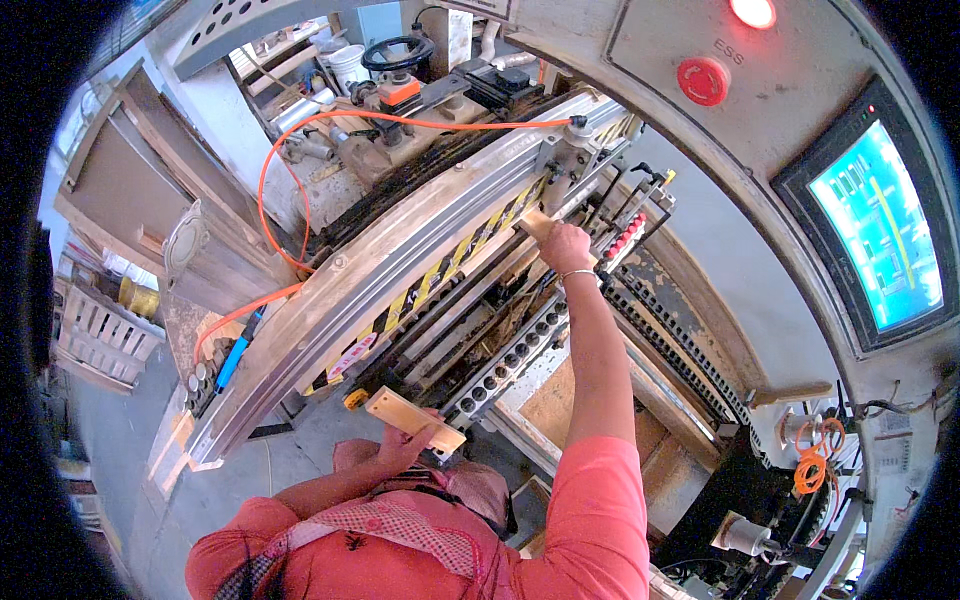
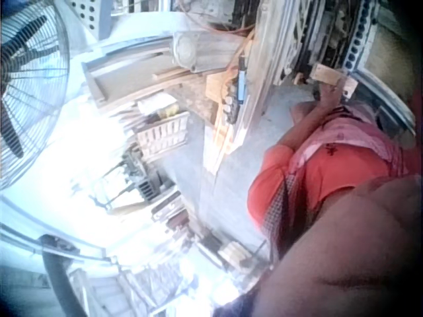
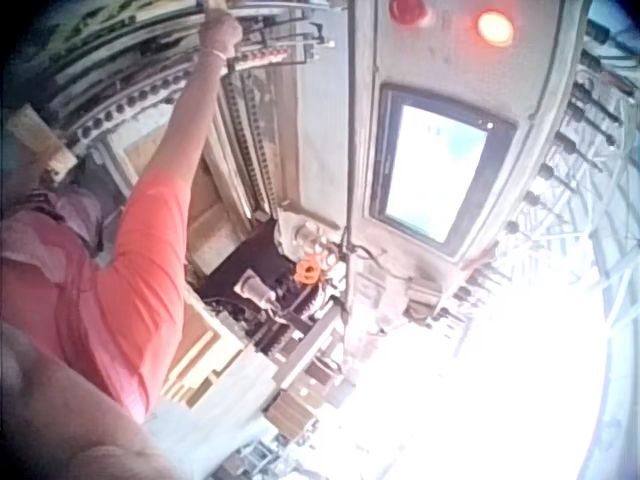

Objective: The person repeatedly picks up small wooden blocks from a stack and feeds them into a woodworking machine. They hold the blocks with both hands, guide them through the machine's rollers, and then place the processed blocks onto a growing pile on the right side of the machine.

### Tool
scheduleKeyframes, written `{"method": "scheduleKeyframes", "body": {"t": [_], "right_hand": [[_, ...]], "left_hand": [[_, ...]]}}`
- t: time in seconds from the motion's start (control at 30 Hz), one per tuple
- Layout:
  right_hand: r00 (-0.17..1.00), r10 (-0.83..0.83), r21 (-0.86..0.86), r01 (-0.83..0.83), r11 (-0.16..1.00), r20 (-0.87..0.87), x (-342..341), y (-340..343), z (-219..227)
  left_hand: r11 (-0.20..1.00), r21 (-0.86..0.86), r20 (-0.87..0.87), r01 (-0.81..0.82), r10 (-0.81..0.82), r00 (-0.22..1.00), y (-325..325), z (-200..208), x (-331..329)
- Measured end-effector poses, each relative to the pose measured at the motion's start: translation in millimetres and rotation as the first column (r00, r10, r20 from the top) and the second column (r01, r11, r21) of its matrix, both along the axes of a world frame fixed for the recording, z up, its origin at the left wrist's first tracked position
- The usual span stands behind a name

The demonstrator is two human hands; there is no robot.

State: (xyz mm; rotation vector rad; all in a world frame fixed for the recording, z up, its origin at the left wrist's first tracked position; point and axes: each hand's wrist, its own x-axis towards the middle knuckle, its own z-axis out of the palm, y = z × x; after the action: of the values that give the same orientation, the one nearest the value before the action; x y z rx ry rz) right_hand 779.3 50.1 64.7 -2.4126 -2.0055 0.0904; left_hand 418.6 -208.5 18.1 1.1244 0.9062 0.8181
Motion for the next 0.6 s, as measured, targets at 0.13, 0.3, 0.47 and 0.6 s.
{"method": "scheduleKeyframes", "body": {"t": [0.13, 0.3, 0.47, 0.6], "right_hand": [[1.000, 0.010, 0.036, -0.010, 0.999, -0.011, 4.9, 0.7, -4.7], [1.000, 0.019, 0.040, -0.018, 0.999, -0.024, 4.4, 0.6, -1.7], [1.000, -0.001, 0.019, 0.002, 1.000, -0.017, 5.3, 1.7, -3.5], [1.000, 0.007, 0.017, -0.007, 1.000, -0.020, 4.0, 2.9, -2.9]], "left_hand": [[0.994, 0.108, -0.049, -0.033, 0.038, 0.998, -1.8, -8.9, 2.1], [0.986, 0.168, -0.092, -0.015, 0.030, 0.995, 0.7, -1.2, 2.2], [0.969, 0.246, -0.129, 0.031, 0.001, 0.992, 2.2, 1.1, 2.2], [0.963, 0.264, -0.124, 0.050, -0.018, 0.992, 2.1, -8.9, -0.6]]}}
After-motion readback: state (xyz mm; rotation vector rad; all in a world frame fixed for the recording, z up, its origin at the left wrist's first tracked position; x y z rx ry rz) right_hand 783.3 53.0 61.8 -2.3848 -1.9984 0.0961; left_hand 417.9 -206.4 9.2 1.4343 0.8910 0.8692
